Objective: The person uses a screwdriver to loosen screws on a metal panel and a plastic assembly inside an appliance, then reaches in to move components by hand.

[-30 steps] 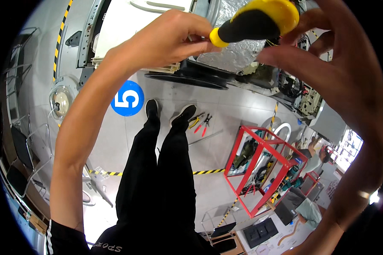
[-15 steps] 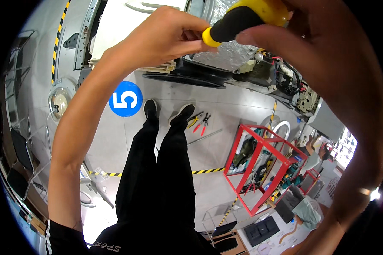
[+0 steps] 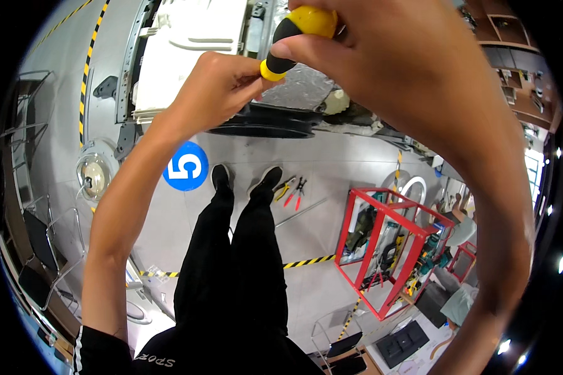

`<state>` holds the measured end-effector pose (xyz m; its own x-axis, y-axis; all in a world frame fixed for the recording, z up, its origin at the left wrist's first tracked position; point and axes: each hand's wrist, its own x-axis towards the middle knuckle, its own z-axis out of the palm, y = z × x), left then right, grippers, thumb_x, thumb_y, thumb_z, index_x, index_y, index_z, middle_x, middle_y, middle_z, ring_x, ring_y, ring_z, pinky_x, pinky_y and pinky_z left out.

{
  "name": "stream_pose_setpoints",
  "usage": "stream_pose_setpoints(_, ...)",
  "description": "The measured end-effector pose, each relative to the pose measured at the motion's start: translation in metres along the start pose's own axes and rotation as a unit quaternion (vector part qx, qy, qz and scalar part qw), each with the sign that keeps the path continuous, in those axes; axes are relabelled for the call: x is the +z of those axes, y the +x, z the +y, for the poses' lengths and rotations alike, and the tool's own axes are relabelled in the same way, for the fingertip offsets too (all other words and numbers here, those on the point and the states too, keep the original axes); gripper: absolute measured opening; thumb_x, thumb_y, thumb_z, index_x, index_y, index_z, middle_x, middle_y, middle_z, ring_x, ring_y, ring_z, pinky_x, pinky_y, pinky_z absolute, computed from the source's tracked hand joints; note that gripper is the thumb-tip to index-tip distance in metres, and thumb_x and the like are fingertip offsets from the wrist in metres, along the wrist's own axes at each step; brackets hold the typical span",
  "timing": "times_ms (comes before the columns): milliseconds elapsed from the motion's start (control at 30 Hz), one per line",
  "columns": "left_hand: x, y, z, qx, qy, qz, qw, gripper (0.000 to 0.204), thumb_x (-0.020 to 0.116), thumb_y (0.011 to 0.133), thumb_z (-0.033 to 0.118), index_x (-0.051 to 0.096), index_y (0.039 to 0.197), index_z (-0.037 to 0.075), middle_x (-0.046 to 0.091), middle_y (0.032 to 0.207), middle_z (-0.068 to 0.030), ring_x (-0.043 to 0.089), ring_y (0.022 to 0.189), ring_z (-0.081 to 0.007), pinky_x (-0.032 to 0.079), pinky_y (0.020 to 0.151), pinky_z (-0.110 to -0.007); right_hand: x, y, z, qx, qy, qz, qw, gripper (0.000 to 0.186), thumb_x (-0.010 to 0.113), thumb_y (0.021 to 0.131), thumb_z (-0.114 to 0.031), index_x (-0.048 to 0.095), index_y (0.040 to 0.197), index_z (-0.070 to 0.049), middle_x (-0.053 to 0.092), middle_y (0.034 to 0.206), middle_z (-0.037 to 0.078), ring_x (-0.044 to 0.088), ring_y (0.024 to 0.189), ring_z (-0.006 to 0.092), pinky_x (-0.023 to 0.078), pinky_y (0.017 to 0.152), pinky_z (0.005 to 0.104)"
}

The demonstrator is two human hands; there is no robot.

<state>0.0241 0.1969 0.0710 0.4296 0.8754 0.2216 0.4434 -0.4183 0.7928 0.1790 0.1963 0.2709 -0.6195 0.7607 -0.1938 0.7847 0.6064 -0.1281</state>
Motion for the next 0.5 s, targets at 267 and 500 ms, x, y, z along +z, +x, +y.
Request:
stream_pose_setpoints(267,0.08,-0.001,0.062,0.053,-0.102,0.117,0.986,0.013,0.065,0.073,0.003,0.064,0.086,0.002,0.061,0.077,-0.0108,0.062,0.071,-0.0275,0.049,0.059,-0.034,0.012,-0.069,0.034,0.007,0.068,-0.013,0.998,0.05,0.068,0.066,0.01,0.059,0.113,-0.004,0.06,0.113,0.014,0.062,0.099,0.024,0.055,0.078,0.0301)
stream_pose_setpoints(500,0.166,-0.004,0.087,-0.021,-0.143,0.149,0.978,0.02,0.061,0.076,0.001,0.061,0.096,0.003,0.061,0.097,-0.009,0.063,0.077,-0.0277,0.053,0.062,-0.033,0.052,-0.134,0.053,0.084,0.028,0.01,0.996,0.044,0.071,0.066,0.008,0.059,0.108,-0.001,0.06,0.112,0.018,0.063,0.096,0.0296,0.055,0.078,0.0342)
